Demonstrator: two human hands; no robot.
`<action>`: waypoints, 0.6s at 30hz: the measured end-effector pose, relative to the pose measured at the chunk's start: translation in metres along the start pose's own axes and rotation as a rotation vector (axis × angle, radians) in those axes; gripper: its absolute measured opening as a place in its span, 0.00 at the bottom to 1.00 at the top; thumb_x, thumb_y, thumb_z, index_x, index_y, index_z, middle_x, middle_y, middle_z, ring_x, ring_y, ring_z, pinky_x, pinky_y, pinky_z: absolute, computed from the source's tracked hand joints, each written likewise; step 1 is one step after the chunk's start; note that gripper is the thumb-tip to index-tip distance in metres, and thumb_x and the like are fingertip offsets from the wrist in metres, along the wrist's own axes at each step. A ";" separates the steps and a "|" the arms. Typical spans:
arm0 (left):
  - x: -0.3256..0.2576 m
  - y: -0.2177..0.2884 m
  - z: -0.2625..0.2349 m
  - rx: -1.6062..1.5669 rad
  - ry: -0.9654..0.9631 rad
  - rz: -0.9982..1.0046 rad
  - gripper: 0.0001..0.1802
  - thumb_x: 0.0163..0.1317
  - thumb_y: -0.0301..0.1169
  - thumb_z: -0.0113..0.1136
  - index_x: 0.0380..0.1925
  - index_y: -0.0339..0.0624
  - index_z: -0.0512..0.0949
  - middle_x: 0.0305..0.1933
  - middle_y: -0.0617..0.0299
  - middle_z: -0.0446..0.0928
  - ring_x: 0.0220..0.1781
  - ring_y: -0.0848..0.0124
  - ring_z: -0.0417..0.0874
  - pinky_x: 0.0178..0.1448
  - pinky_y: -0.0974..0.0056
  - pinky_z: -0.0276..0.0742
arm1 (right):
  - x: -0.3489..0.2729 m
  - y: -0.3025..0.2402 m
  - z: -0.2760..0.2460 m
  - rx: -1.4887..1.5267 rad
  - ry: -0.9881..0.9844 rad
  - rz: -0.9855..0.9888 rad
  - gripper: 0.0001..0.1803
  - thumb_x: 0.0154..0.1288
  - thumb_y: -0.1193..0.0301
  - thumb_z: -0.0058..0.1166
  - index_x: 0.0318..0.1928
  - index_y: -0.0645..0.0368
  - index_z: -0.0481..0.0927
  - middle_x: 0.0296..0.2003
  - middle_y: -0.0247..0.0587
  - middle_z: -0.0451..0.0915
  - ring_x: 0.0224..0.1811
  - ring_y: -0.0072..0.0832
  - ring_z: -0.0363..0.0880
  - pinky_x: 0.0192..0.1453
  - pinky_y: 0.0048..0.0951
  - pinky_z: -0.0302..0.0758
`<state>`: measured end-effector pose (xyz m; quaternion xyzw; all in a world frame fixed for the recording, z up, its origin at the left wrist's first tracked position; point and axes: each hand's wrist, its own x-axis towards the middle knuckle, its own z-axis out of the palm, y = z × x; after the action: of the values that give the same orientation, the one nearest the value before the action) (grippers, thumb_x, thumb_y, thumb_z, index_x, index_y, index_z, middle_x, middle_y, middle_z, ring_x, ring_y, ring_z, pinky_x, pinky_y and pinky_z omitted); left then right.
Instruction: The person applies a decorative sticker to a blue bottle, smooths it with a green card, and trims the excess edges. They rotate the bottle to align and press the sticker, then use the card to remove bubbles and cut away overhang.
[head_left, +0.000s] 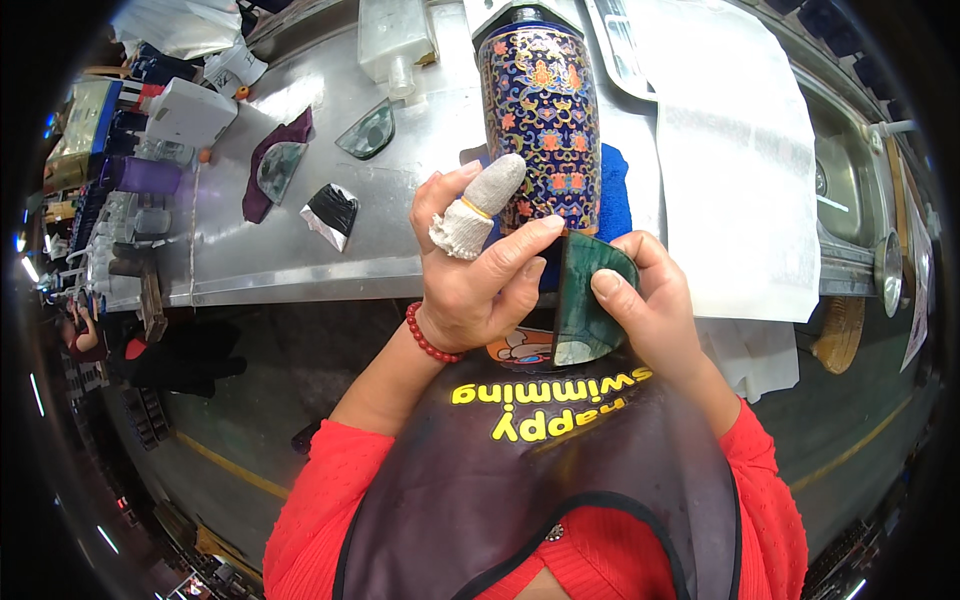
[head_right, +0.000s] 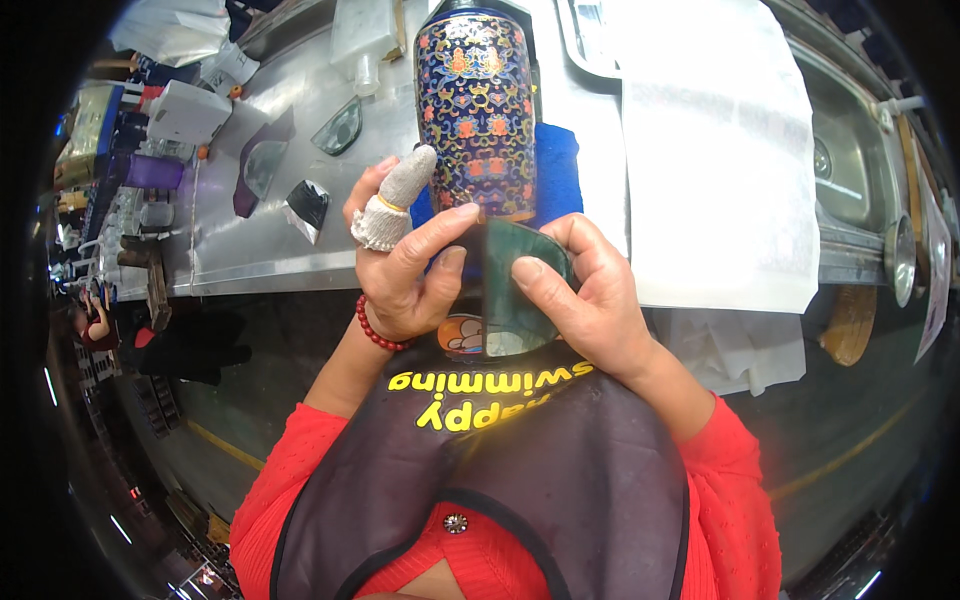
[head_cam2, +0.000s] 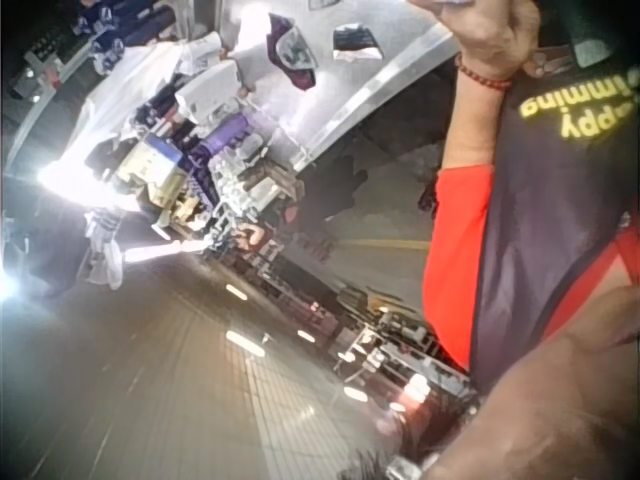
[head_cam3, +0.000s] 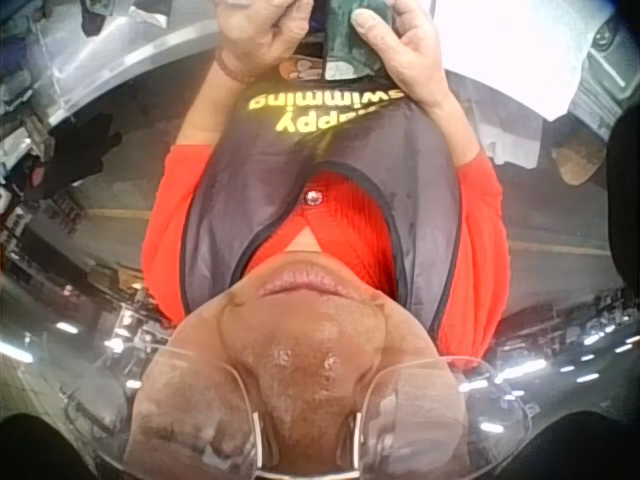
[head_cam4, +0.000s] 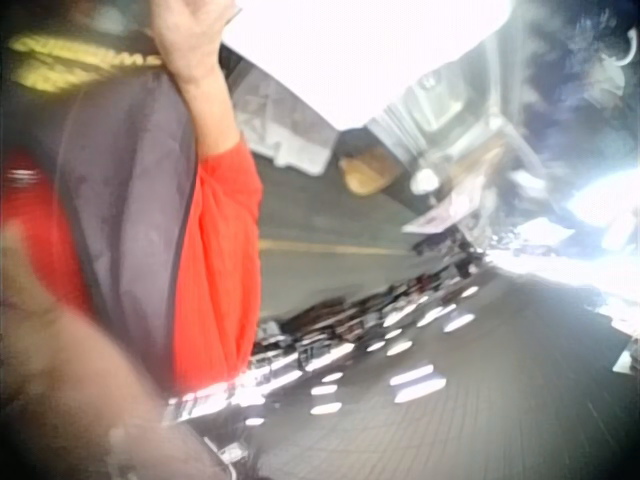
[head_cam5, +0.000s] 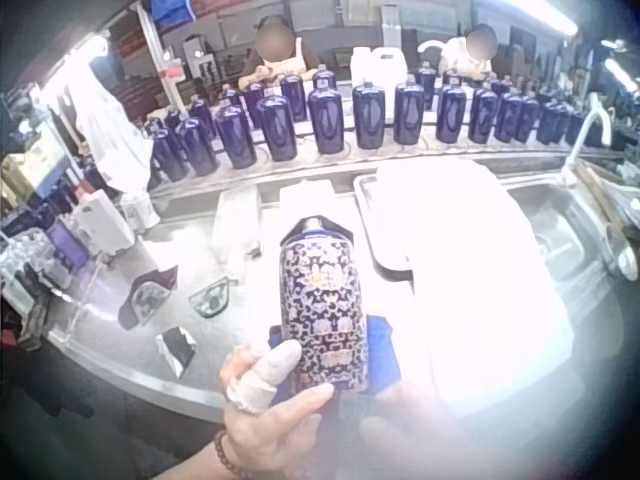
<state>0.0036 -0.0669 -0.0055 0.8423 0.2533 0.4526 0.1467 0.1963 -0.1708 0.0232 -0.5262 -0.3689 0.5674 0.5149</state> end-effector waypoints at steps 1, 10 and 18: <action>0.000 0.000 0.000 0.013 0.000 0.015 0.20 0.54 0.31 0.67 0.49 0.53 0.88 0.62 0.47 0.79 0.67 0.50 0.69 0.74 0.42 0.57 | 0.000 0.000 0.000 0.000 -0.008 0.000 0.11 0.74 0.69 0.61 0.46 0.62 0.74 0.38 0.28 0.77 0.39 0.10 0.71 0.43 0.17 0.71; -0.003 0.013 0.001 0.077 -0.077 0.049 0.22 0.51 0.30 0.67 0.50 0.54 0.88 0.63 0.49 0.80 0.69 0.52 0.69 0.76 0.42 0.53 | -0.008 0.001 -0.012 -0.034 0.026 -0.011 0.10 0.73 0.70 0.61 0.46 0.61 0.74 0.38 0.28 0.77 0.39 0.11 0.71 0.44 0.17 0.71; -0.012 0.011 -0.002 0.268 -0.087 0.081 0.21 0.60 0.39 0.64 0.54 0.55 0.87 0.61 0.58 0.80 0.69 0.55 0.67 0.79 0.41 0.46 | -0.008 -0.005 -0.023 0.141 0.172 -0.002 0.09 0.75 0.73 0.58 0.51 0.61 0.75 0.41 0.29 0.79 0.43 0.12 0.73 0.49 0.18 0.73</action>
<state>-0.0006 -0.0826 -0.0072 0.8827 0.2707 0.3832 0.0254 0.2192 -0.1801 0.0255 -0.5350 -0.2830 0.5439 0.5812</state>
